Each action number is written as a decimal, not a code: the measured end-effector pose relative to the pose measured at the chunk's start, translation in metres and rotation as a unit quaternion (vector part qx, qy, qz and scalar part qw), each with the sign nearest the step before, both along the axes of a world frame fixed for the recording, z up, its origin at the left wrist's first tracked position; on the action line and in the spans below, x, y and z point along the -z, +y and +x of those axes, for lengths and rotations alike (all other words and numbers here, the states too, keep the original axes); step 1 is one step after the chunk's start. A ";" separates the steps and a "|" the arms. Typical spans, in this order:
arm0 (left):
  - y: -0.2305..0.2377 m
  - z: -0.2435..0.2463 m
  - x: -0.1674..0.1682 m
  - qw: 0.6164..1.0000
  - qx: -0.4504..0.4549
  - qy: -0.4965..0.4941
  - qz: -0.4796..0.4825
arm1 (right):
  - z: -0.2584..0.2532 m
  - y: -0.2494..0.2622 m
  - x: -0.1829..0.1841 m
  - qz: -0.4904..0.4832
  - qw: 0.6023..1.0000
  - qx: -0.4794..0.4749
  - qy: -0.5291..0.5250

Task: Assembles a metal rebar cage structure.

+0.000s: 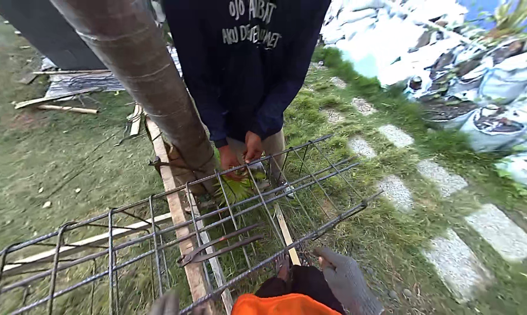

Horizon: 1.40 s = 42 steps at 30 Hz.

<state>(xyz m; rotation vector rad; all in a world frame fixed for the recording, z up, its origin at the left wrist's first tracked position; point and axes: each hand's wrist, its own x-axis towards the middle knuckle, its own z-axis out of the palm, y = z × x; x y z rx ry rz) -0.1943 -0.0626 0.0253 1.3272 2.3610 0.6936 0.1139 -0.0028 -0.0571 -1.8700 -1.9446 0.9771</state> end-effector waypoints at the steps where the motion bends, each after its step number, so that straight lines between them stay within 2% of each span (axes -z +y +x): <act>1: -0.005 0.000 0.021 0.996 0.082 0.034 0.012 | 0.002 0.000 -0.001 -0.001 1.000 0.006 -0.001; 3: 0.003 0.019 0.035 0.974 0.225 -0.014 -0.011 | 0.002 0.001 -0.008 -0.010 1.000 0.018 0.014; 5: 0.029 0.063 0.040 0.944 0.271 -0.168 -0.088 | -0.002 -0.001 -0.012 -0.005 0.999 0.021 0.042; 7: 0.054 0.105 0.050 0.907 0.242 -0.328 -0.103 | -0.007 -0.004 -0.021 -0.009 0.997 0.018 0.073; 9: 0.073 0.133 0.060 0.878 0.203 -0.424 -0.093 | -0.008 -0.008 -0.027 -0.008 0.995 0.029 0.092; 14: 0.086 0.157 0.076 0.840 0.154 -0.506 -0.120 | 0.003 -0.025 -0.024 0.021 0.987 0.085 0.136; 18: 0.095 0.172 0.081 0.794 0.041 -0.594 -0.124 | 0.003 -0.035 -0.015 0.033 0.985 0.112 0.124; 20: 0.096 0.175 0.085 0.790 0.045 -0.600 -0.122 | 0.004 -0.035 -0.012 0.037 0.986 0.125 0.105; 22: 0.091 0.175 0.098 0.806 0.110 -0.570 -0.115 | 0.008 -0.031 -0.007 0.053 0.986 0.143 0.066; 24: 0.084 0.174 0.121 0.840 0.193 -0.494 -0.115 | 0.014 -0.017 -0.007 0.048 0.987 0.149 0.018; 26: 0.081 0.173 0.141 0.863 0.243 -0.411 -0.166 | 0.021 0.004 -0.010 0.021 0.990 0.134 -0.036; 29: 0.085 0.180 0.156 0.891 0.230 -0.317 -0.231 | 0.020 0.045 -0.027 -0.100 0.984 0.079 -0.121; 32: 0.093 0.184 0.155 0.912 0.215 -0.267 -0.226 | 0.014 0.078 -0.031 -0.156 0.973 0.012 -0.167; 37: 0.100 0.183 0.187 0.924 0.231 -0.289 -0.092 | 0.008 0.109 -0.024 -0.189 0.965 -0.086 -0.161; 42: 0.102 0.177 0.189 0.883 0.251 -0.380 -0.112 | 0.005 0.121 -0.021 -0.208 0.959 -0.097 -0.166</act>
